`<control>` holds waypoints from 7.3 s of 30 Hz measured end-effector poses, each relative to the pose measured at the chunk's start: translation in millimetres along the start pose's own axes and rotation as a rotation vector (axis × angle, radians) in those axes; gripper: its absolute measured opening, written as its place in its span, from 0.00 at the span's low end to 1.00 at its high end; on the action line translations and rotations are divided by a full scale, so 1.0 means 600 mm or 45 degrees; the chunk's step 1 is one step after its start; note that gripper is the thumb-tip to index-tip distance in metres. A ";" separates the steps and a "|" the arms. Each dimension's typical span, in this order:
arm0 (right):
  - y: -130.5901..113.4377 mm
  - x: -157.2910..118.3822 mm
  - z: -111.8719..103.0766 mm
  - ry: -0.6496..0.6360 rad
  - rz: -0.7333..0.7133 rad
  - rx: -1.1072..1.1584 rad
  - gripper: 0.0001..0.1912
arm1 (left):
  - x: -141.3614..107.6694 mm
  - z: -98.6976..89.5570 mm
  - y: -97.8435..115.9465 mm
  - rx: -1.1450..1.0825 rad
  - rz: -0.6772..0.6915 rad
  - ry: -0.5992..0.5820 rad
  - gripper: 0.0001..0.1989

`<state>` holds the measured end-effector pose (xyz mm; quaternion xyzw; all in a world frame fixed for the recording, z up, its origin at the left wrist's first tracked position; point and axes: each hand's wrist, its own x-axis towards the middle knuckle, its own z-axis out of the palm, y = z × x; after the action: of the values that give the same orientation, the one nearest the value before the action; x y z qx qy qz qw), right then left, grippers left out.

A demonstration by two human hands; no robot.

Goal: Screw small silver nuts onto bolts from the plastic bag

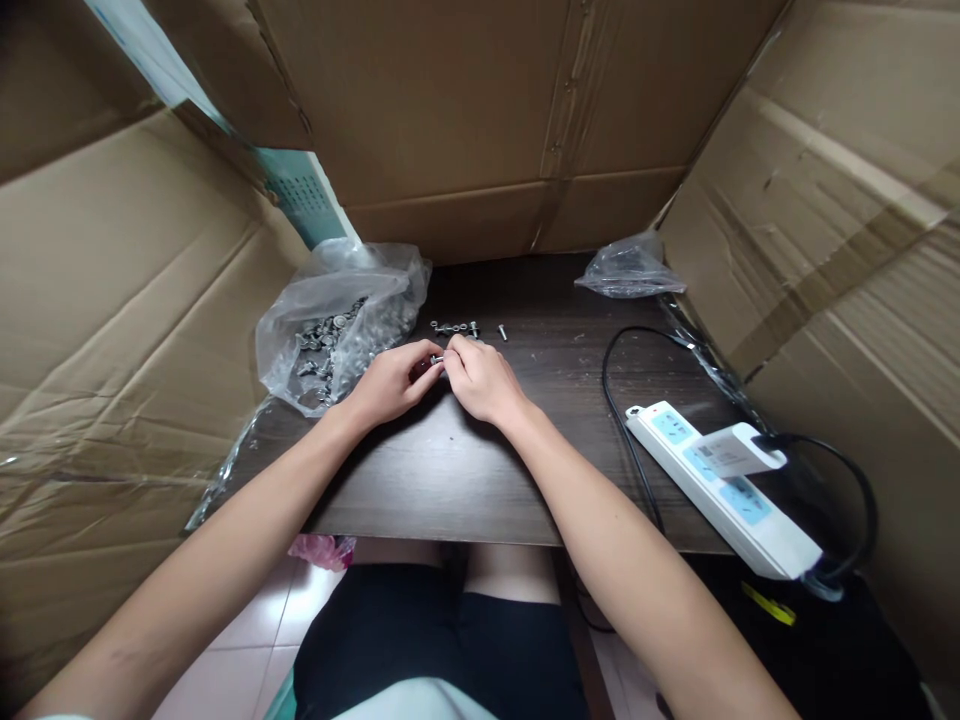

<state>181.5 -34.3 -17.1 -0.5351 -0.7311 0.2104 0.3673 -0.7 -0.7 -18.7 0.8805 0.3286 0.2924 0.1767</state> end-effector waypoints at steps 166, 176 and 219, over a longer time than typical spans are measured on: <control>-0.009 -0.002 -0.006 0.111 0.026 0.041 0.10 | 0.001 0.005 0.004 -0.175 -0.010 0.227 0.07; -0.011 -0.002 -0.008 0.136 0.064 0.004 0.09 | 0.000 0.006 0.004 -0.173 -0.031 0.212 0.07; -0.014 -0.004 -0.007 0.084 0.074 -0.042 0.09 | 0.000 0.006 0.004 -0.173 -0.051 0.182 0.07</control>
<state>179.5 -39.9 -9.4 -0.5687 -0.7061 0.1912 0.3760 3.0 -2.8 -20.3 0.8366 0.3375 0.3723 0.2180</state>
